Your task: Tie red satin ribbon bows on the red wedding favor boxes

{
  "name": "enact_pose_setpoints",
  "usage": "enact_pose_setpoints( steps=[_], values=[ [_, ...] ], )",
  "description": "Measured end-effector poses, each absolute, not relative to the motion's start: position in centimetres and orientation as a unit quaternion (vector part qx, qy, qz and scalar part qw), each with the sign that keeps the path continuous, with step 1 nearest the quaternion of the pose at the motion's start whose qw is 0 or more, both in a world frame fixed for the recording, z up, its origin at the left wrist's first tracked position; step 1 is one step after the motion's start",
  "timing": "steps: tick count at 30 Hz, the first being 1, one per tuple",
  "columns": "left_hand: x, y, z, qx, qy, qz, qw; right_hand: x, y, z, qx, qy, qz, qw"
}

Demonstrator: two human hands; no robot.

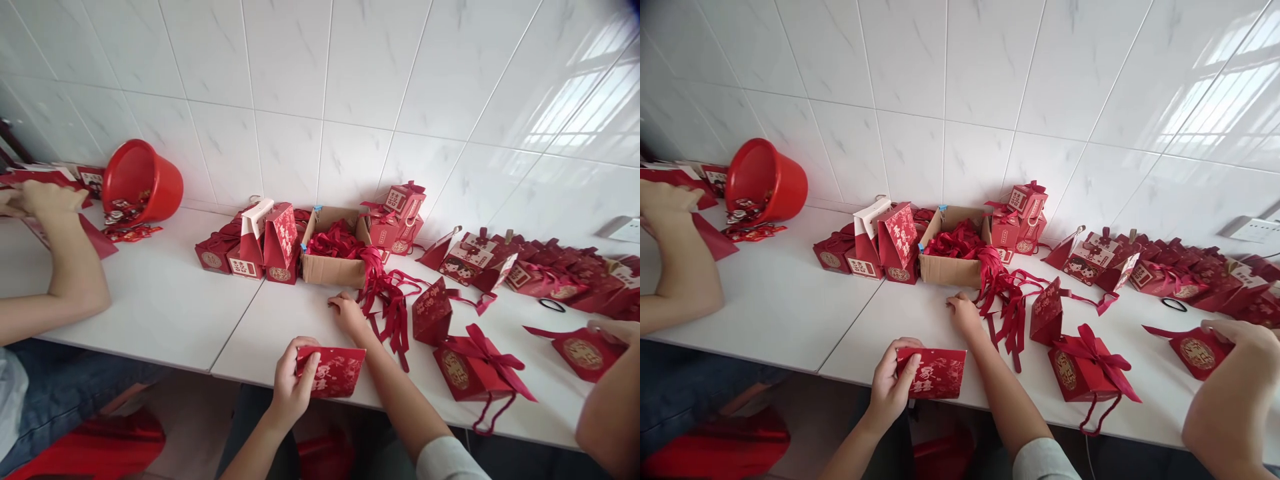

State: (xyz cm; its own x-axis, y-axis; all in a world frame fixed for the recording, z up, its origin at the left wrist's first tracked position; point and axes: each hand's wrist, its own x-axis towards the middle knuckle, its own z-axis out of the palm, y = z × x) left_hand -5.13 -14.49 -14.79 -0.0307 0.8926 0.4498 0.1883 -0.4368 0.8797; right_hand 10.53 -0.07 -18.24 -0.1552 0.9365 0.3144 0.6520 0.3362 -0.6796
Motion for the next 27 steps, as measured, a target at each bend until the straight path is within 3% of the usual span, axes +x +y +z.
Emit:
enact_pose_setpoints(
  steps=[5, 15, 22, 27],
  values=[
    [-5.4, -14.8, -15.2, 0.624, 0.431, 0.573, 0.311, 10.2, -1.0, -18.4, -0.567, -0.73, 0.159, 0.346],
    [-5.2, -14.7, -14.7, 0.602, 0.436, 0.576, 0.339, 12.7, -2.1, -16.9, -0.584, -0.684, 0.102, 0.426],
    [-5.9, -15.0, -14.0, 0.636, 0.402, 0.552, 0.358, 12.6, -5.2, -14.2, -0.521, -0.689, 0.154, 0.48],
    [-6.1, -16.0, -12.4, 0.675, 0.365, 0.491, 0.413, 12.2, -9.7, -10.9, -0.415, -0.713, 0.282, 0.49]
  ],
)
